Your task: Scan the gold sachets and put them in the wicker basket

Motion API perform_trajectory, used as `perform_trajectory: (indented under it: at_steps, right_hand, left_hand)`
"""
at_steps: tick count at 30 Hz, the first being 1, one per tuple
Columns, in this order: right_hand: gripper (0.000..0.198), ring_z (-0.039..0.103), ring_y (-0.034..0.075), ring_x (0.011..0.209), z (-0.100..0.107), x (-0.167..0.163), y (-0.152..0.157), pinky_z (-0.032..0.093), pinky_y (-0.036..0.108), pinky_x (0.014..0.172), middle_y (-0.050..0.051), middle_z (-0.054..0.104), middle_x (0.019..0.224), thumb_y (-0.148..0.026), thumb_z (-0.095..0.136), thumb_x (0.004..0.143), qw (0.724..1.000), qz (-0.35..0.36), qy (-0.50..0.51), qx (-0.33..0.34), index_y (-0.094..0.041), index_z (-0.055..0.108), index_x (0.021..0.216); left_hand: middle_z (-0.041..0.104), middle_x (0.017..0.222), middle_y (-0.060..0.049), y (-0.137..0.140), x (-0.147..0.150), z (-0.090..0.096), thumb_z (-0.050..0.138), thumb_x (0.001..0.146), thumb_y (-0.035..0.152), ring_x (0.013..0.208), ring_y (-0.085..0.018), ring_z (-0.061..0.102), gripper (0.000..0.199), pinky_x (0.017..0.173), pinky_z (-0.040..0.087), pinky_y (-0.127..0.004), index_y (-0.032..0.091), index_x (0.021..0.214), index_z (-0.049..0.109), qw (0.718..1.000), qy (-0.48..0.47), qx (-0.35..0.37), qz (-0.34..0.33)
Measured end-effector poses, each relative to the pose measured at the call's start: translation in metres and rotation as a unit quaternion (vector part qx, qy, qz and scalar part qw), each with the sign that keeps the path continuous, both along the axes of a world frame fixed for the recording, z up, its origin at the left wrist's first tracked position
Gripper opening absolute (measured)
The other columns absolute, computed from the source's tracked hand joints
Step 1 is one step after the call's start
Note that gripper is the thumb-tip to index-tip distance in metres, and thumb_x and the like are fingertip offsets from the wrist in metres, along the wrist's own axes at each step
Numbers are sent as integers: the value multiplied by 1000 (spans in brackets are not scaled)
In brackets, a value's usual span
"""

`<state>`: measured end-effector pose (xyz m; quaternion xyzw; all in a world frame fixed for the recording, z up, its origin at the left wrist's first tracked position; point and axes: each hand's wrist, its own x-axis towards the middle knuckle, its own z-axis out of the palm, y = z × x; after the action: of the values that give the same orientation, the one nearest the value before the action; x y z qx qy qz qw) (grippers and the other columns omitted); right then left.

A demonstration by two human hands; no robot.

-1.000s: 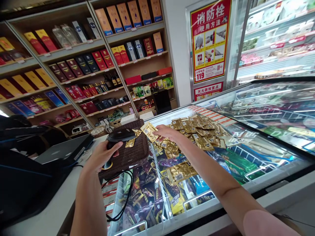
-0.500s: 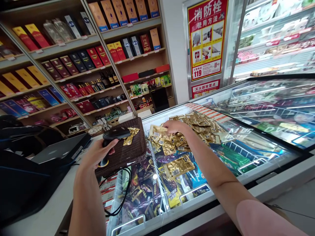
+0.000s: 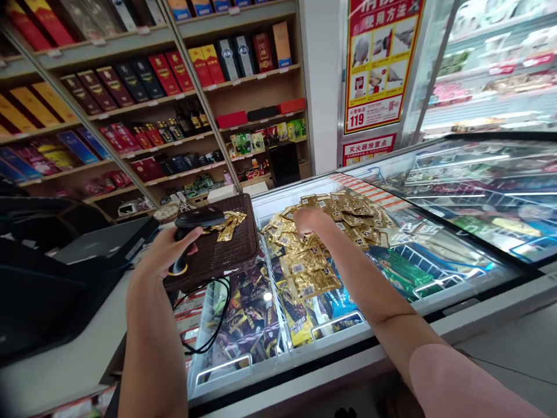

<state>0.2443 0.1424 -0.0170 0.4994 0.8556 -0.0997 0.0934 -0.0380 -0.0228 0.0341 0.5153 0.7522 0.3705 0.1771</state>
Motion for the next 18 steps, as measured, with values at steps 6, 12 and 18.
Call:
perform_trajectory:
  at_steps: [6, 12, 18]
  right_hand:
    - [21, 65, 27, 99, 1, -54, -16, 47, 37, 84, 9, 72, 101, -39, 62, 85, 988, 49, 109, 99, -25, 76, 93]
    - [26, 66, 26, 98, -14, -168, 1, 49, 30, 77, 11, 72, 104, -40, 64, 83, 977, 111, 164, 80, -20, 74, 97]
    - [44, 61, 30, 110, -47, -269, 15, 49, 32, 86, 15, 67, 120, -41, 68, 80, 986, 42, 149, 63, -17, 69, 117]
  left_hand:
    - [63, 59, -1, -4, -24, -7, 69, 61, 70, 56, -17, 62, 56, 50, 45, -23, 17, 79, 65, 997, -23, 41, 53]
    - [64, 66, -1, -13, -46, -12, 69, 59, 70, 54, -16, 62, 57, 50, 47, -24, 17, 82, 65, 990, -41, 70, 114]
    - [62, 64, 0, -22, -56, -12, 70, 61, 66, 53, -15, 61, 53, 50, 49, -24, 17, 79, 64, 985, -84, 97, 118]
